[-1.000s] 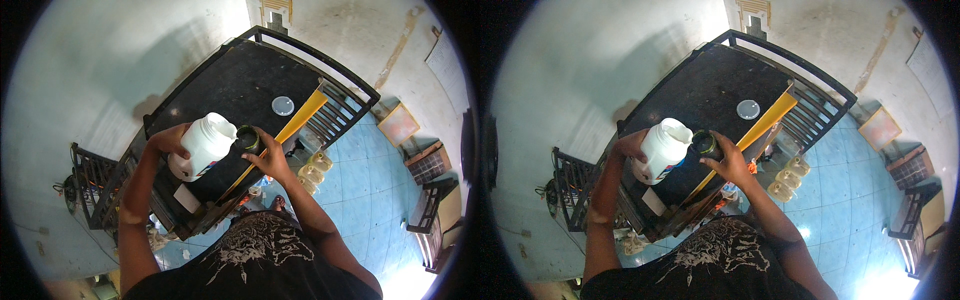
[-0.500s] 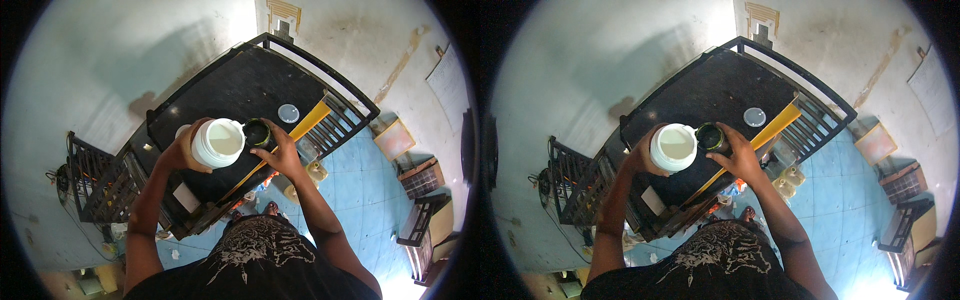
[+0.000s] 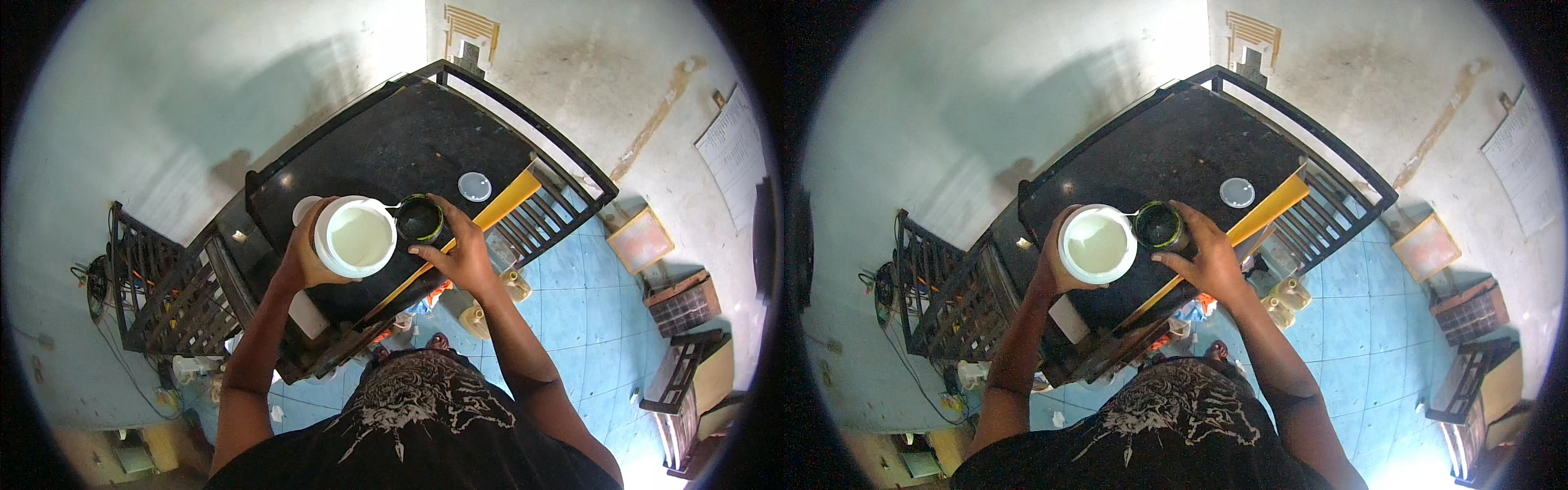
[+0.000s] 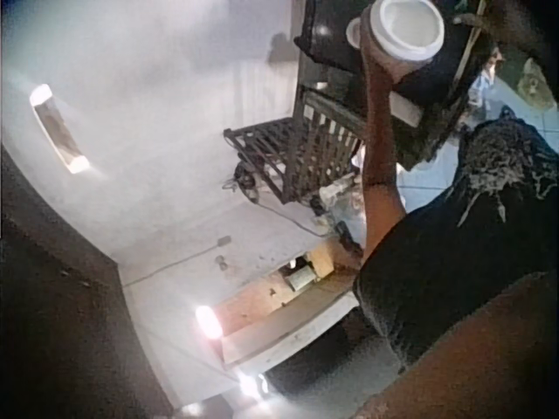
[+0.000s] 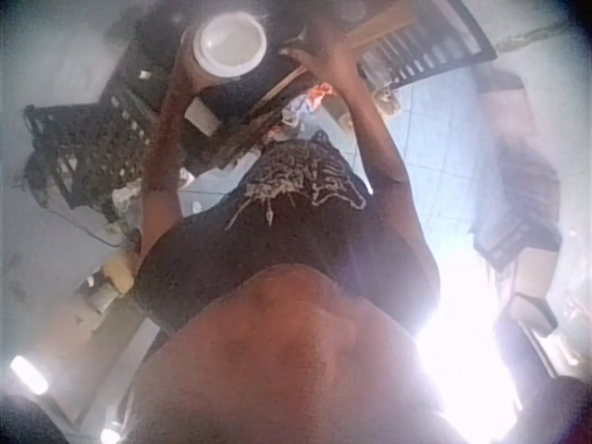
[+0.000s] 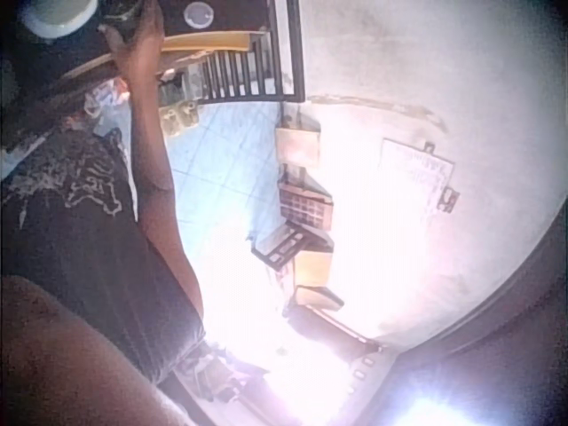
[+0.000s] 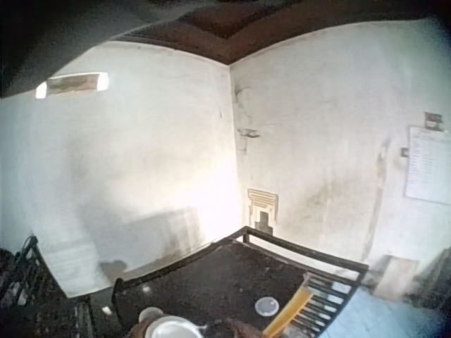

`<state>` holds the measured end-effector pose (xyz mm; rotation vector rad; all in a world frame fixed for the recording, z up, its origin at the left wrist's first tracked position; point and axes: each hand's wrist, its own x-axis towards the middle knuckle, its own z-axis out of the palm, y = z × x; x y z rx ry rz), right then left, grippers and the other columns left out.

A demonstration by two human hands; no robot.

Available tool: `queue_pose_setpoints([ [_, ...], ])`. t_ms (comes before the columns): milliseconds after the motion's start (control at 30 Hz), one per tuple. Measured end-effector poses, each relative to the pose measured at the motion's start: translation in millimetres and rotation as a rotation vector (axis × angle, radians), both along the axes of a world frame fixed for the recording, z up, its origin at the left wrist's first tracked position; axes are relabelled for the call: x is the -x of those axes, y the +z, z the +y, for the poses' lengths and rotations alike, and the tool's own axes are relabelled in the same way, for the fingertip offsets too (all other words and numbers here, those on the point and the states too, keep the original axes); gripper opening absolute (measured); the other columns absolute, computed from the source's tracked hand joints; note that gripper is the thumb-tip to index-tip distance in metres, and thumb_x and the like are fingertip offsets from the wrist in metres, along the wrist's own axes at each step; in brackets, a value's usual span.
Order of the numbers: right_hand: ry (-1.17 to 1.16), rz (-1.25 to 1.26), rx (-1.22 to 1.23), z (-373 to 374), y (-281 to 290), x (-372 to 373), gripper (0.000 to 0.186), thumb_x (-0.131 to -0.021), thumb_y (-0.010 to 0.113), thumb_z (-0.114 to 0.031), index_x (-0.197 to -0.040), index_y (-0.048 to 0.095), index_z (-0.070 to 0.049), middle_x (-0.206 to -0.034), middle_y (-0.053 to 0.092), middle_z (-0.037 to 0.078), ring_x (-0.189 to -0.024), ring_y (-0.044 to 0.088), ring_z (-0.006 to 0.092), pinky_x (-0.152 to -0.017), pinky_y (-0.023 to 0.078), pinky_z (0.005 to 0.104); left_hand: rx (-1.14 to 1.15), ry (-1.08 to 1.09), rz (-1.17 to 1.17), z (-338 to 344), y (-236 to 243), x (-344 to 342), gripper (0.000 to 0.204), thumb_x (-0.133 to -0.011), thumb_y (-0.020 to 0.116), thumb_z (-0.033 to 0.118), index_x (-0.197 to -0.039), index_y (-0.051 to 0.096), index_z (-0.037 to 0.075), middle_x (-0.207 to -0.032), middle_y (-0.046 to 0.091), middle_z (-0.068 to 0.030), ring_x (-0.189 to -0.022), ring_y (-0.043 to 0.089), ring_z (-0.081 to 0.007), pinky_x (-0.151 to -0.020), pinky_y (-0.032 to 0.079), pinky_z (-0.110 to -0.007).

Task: The person pours a white liquid from a large container into a smaller black container and stirs it by hand. The person then picks up a printed paper and a pair of shears.

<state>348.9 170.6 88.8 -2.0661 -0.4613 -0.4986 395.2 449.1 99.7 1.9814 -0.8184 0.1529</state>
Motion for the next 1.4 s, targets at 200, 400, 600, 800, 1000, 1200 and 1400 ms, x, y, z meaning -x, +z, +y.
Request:
queue_pose_setpoints([
  [200,-0.025,0.042,-0.095,7,-13,5,0.08,-0.069,0.086,-0.024,-0.133,0.046,0.002,-0.124,0.058,0.023,-0.115,0.059,0.0339,-0.096,0.048,0.0403,0.064,0.111,-0.066,-6,-18,13,0.118,-0.038,0.097,0.025,-0.138,0.037,0.005,-0.135,0.051,-0.0137,-0.125,0.05,-0.0284,-0.108,0.037,-0.044],
  [400,-0.033,0.018,-0.109,11,-19,6,0.081,-0.067,0.086,-0.023,-0.133,0.046,0.002,-0.124,0.058,0.023,-0.115,0.059,0.0328,-0.095,0.048,0.0399,-0.092,0.205,-0.133,-6,-38,27,0.138,-0.03,0.099,0.033,-0.143,0.025,0.007,-0.141,0.041,-0.0132,-0.13,0.043,-0.0284,-0.109,0.036,-0.046],
  [600,-0.044,0.003,-0.141,10,-25,3,0.08,-0.067,0.086,-0.022,-0.132,0.047,0.002,-0.123,0.059,0.023,-0.114,0.06,0.0315,-0.095,0.048,0.0391,0.961,0.02,0.753,5,-62,26,0.044,-0.101,0.04,0.035,-0.131,0.049,0.005,-0.131,0.053,-0.0148,-0.117,0.057,-0.024,-0.1,0.047,-0.04],
  [800,-0.073,0.058,-0.172,6,-44,-6,0.076,-0.07,0.085,-0.023,-0.131,0.047,0.002,-0.119,0.061,0.021,-0.112,0.061,0.0313,-0.094,0.048,0.0382,0.391,0.177,-0.073,8,-62,39,0.043,-0.098,0.048,0.032,-0.13,0.047,0.004,-0.129,0.054,-0.0168,-0.114,0.059,-0.0292,-0.095,0.051,-0.043],
  [1000,-0.072,0.141,-0.155,4,-52,-17,0.074,-0.072,0.083,-0.022,-0.131,0.047,0.002,-0.118,0.061,0.021,-0.11,0.062,0.0314,-0.094,0.048,0.0384,0.74,0.043,0.283,7,-46,69,0.039,-0.095,0.056,0.021,-0.131,0.047,0.01,-0.132,0.052,-0.0174,-0.121,0.054,-0.0309,-0.095,0.051,-0.044],
  [1200,-0.051,0.117,-0.182,-2,-90,-33,0.073,-0.074,0.082,-0.018,-0.133,0.045,0.003,-0.12,0.061,0.021,-0.113,0.06,0.0294,-0.097,0.047,0.0376,0.887,0.147,0.347,20,-57,87,0.036,-0.094,0.055,0.026,-0.127,0.052,0.012,-0.133,0.051,-0.0168,-0.122,0.052,-0.0283,-0.096,0.05,-0.045],
  [1400,-0.019,0.078,-0.32,-11,-78,-10,0.079,-0.083,0.072,-0.028,-0.142,0.033,0.006,-0.144,0.041,0.024,-0.135,0.04,0.0329,-0.112,0.029,0.0438,0.429,0.313,0.023,40,-62,92,0.058,-0.071,0.083,0.01,-0.12,0.051,0.01,-0.131,0.052,-0.0161,-0.122,0.051,-0.0343,-0.107,0.036,-0.05],
])
